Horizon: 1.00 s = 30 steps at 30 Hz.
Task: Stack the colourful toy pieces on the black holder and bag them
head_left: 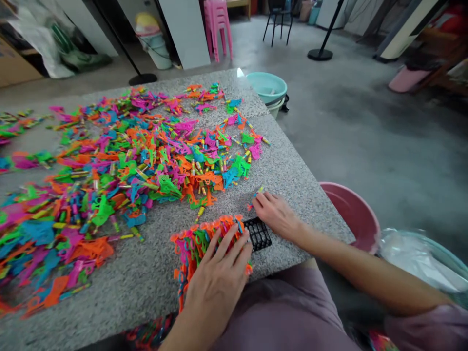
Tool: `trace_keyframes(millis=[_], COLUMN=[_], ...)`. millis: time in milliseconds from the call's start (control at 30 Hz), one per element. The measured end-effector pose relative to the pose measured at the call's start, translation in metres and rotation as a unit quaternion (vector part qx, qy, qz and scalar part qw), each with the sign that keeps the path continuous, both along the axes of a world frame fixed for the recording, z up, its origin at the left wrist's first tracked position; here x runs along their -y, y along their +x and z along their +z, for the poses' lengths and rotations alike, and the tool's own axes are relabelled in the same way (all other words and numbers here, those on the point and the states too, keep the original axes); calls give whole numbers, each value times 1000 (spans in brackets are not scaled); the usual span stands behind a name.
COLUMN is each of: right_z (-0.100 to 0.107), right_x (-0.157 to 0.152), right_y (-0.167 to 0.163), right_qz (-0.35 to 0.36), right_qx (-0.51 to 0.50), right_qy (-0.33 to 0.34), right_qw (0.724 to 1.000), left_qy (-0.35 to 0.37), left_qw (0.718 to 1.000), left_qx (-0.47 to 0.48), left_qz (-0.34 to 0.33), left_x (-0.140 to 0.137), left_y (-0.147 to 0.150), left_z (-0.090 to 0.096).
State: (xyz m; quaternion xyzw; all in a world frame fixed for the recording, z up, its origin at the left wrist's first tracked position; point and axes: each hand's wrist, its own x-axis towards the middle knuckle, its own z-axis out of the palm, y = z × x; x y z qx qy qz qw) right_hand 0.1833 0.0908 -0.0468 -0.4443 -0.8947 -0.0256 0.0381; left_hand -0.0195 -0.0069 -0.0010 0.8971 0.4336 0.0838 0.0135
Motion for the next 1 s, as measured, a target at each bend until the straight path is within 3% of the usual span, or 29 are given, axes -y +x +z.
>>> trace_keyframes(millis=[100,267,367,433,533,567,600,633,700,733,767,800,933,1000], right_z=[-6,-14,-22,-28,-35,-37,-39,-41,-45,-47,-48,-49,-47,-42], right_x=[5,-44,-62,-53,-6,16,38,58,89,98,103,104,94,89], right_y=[11,23,34,46,53,50,43,34,12,2,-6,-12,-18,-16], right_qz=[-33,-11,19,0,-89,-124,-170,-188,-179,-170,-167,-171,-189,-186], right_qx=[0,-74,-111,-138,-193,-231,-309,-399,-518,-543,-545,-529,-402,-356], right_qy=[-77,-70,-102,-113,-127,-150,-204,-273,-360,-379,-381,-372,-295,-276], right_qw=[996,995,988,984,969,953,913,855,754,730,728,743,846,873], left_qy=[3,-5,-7,-12,-19,-22,-24,-26,-29,-29,-28,-28,-27,-29], left_qw=[1000,999,999,999,999,999,999,999,998,998,998,998,999,999], left_qx=[-24,-38,-36,-37,-41,-43,-44,-45,-48,-49,-49,-49,-41,-36], left_qz=[-11,-12,-9,-13,-15,-13,-12,-13,-14,-14,-12,-11,-6,-4], left_x=[-1,-2,-1,0,-1,-1,-1,-1,-1,-1,0,0,2,2], left_y=[1,2,2,3,3,3,4,4,5,5,5,5,4,4], left_z=[2,5,6,5,5,5,6,6,6,6,6,6,4,4])
